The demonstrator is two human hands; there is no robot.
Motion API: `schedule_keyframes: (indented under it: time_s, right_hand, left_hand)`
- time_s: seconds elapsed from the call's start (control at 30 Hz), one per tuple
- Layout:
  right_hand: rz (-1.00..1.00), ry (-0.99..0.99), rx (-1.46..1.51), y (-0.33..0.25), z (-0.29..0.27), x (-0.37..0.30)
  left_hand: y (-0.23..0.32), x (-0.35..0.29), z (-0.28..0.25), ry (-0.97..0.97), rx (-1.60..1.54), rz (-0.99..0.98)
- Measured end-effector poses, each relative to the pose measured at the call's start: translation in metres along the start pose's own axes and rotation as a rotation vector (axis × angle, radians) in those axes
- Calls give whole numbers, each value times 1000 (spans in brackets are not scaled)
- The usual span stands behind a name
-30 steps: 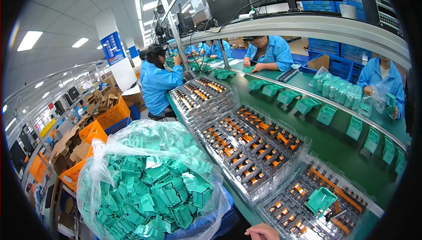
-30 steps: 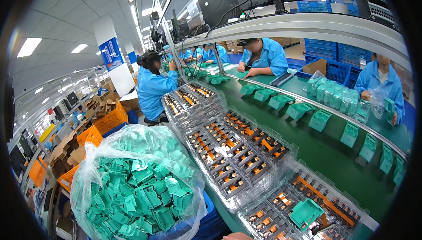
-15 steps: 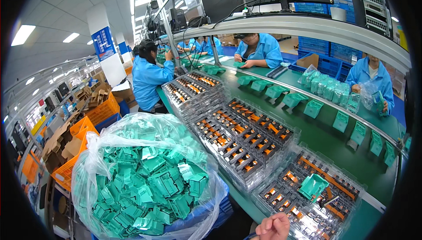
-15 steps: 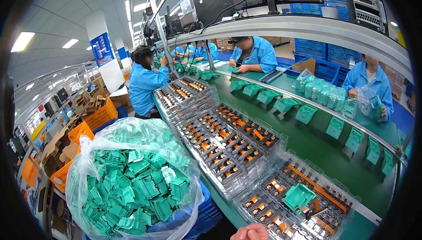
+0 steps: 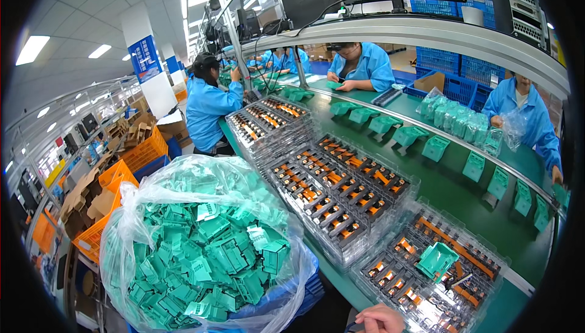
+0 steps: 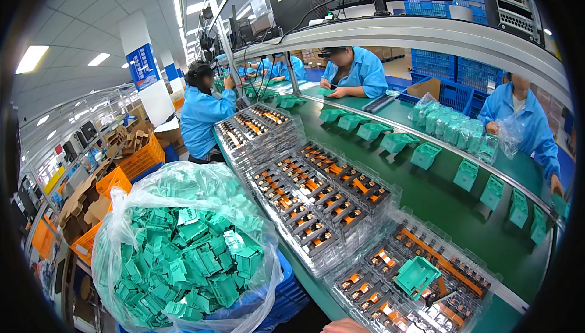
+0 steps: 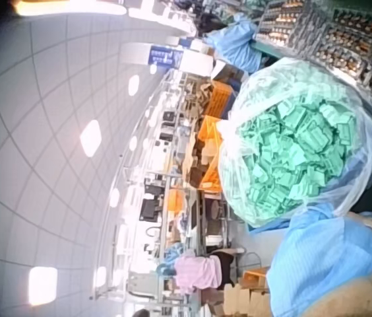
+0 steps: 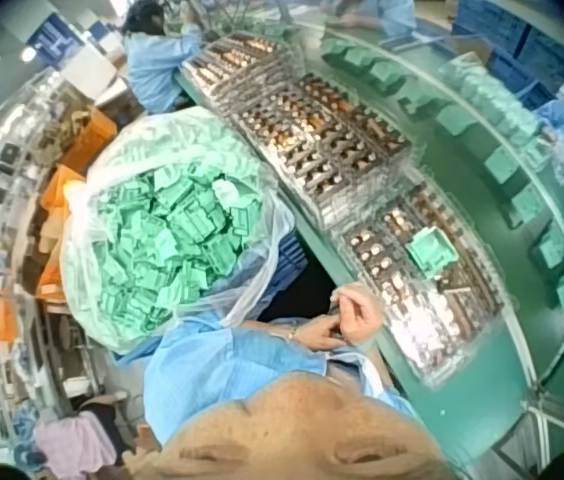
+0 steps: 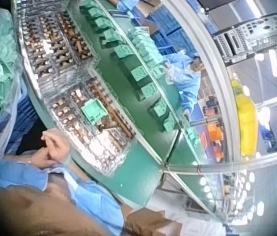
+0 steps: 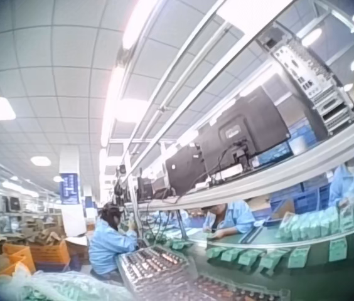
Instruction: The person assembles electronic components onto a plastic housing by hand, taking circuit boards from a plastic bag and attaching them to the housing.
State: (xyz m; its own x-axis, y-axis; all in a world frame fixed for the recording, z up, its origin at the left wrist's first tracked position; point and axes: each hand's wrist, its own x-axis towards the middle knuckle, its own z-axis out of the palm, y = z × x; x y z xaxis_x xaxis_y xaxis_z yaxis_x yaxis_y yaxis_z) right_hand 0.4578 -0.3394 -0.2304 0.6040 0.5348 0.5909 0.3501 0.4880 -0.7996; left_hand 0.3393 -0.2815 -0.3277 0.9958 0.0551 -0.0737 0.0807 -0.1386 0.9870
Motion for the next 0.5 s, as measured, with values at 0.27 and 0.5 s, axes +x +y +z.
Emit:
schedule_keyframes:
  time_s: [0.27, 0.5]
  right_hand:
    - [-124, -113, -134, 5, -2, 6]
    - [-109, -128, -159, 3, -2, 1]
  left_hand:
    - [-7, 3, 8, 123, 76, 56]
    - [-1, -2, 9, 68, 80, 56]
